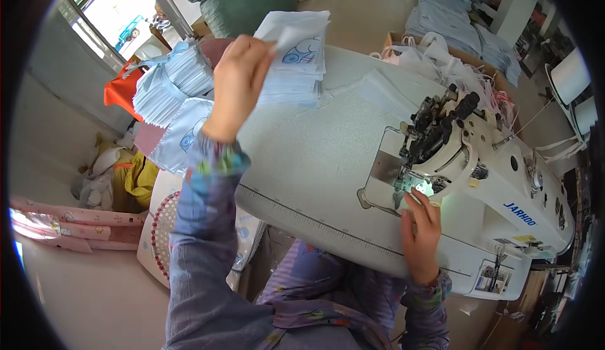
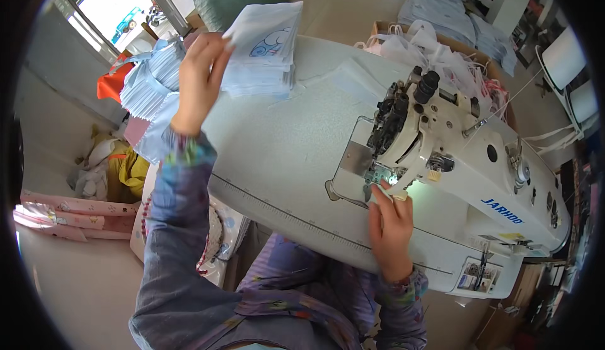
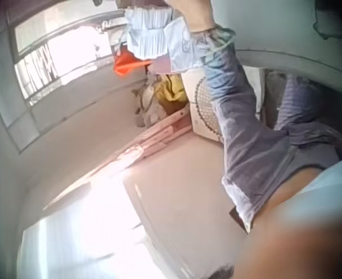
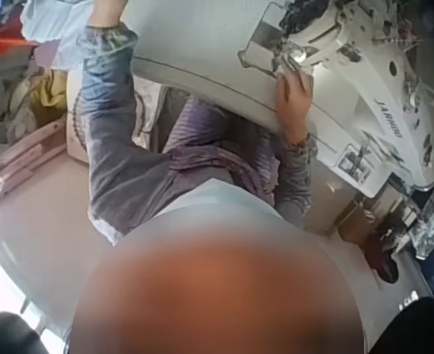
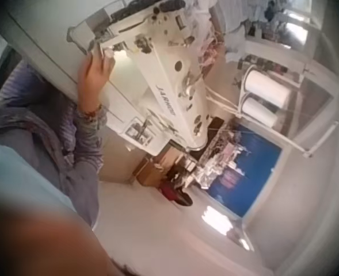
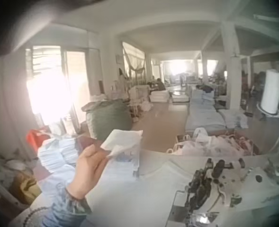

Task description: Sewing small fabric pouches using an industrial sewing machine.

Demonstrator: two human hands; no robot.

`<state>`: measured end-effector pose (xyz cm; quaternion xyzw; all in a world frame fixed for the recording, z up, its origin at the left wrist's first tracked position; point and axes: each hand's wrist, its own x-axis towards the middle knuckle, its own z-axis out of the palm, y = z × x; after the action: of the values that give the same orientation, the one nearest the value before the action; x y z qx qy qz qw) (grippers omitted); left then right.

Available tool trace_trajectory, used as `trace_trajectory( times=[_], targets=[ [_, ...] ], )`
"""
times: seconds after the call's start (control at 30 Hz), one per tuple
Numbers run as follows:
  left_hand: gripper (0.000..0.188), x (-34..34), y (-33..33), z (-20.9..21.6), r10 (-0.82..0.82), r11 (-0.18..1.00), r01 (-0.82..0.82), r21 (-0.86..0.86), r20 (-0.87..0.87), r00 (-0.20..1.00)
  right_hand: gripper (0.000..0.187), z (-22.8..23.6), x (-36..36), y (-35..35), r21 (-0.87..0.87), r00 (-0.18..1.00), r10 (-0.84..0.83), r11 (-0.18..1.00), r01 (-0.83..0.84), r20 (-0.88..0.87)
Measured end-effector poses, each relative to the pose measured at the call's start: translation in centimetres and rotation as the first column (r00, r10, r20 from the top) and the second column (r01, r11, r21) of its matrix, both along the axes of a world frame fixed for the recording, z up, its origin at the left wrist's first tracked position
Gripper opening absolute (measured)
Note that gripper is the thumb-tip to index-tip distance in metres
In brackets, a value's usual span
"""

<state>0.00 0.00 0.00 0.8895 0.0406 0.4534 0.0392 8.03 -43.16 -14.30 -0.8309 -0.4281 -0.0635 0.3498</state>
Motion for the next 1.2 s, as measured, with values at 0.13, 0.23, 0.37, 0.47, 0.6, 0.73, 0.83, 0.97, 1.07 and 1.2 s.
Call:
trace_trajectory(
  times=[0.13, 0.23, 0.37, 0.47, 0.6, 0.73, 0.83, 0.97, 1.07, 1.2],
  targets=[
    [0.034, -7.0, -13.7, -1.7, -0.021, 0.976, 0.068, 0.205, -0.221, 0.975, 0.055, 2.7, -4.7, 0.0, 0.273, 0.870, 0.232, 0.955, -0.118, -0.434],
    [0.042, -11.4, -19.8, -5.2, -0.239, 0.959, 0.283, 0.018, -0.484, 0.842, 0.056, 4.0, -7.3, 1.4, 0.481, 0.509, 0.378, 0.873, 0.084, -0.773],
    [0.044, -13.4, -22.3, -8.3, -0.497, 0.862, 0.434, -0.261, -0.598, 0.629, 0.054, 3.7, -7.2, 1.2, 0.165, 0.609, 0.119, 0.986, 0.020, -0.785],
    [0.037, -10.9, -20.2, -7.6, -0.656, 0.755, 0.433, -0.492, -0.557, 0.509, 0.054, 2.0, -7.6, 0.6, 0.021, 0.751, 0.007, 1.000, 0.009, -0.660],
    [0.035, -3.6, -17.1, -8.3, -0.503, 0.857, 0.324, -0.400, -0.515, 0.694, 0.055, 1.3, -8.2, 0.4, 0.047, 0.813, 0.010, 0.999, 0.021, -0.583],
    [0.035, 1.4, -17.3, -10.5, -0.240, 0.965, 0.135, -0.224, -0.556, 0.796, 0.055, 1.2, -8.6, 0.7, 0.067, 0.847, 0.015, 0.997, 0.025, -0.532],
    [0.031, 2.2, -17.5, -10.1, -0.272, 0.955, 0.121, -0.273, -0.629, 0.728, 0.055, 1.2, -8.8, 0.9, 0.076, 0.867, 0.014, 0.997, 0.028, -0.498],
    [0.030, 2.7, -16.7, -11.5, -0.353, 0.921, 0.210, -0.329, -0.473, 0.807, 0.056, 1.0, -9.1, 1.1, 0.105, 0.888, 0.010, 0.993, 0.043, -0.460],
    [0.028, 2.7, -16.7, -11.1, -0.462, 0.856, 0.129, -0.501, -0.627, 0.627, 0.057, 0.8, -9.0, 1.2, 0.116, 0.904, 0.009, 0.992, 0.045, -0.426],
    [0.024, 2.5, -16.2, -11.7, -0.528, 0.795, 0.168, -0.583, -0.528, 0.666, 0.060, 1.8, -9.3, 1.2, 0.084, 0.898, 0.007, 0.996, 0.033, -0.440]
  ],
)
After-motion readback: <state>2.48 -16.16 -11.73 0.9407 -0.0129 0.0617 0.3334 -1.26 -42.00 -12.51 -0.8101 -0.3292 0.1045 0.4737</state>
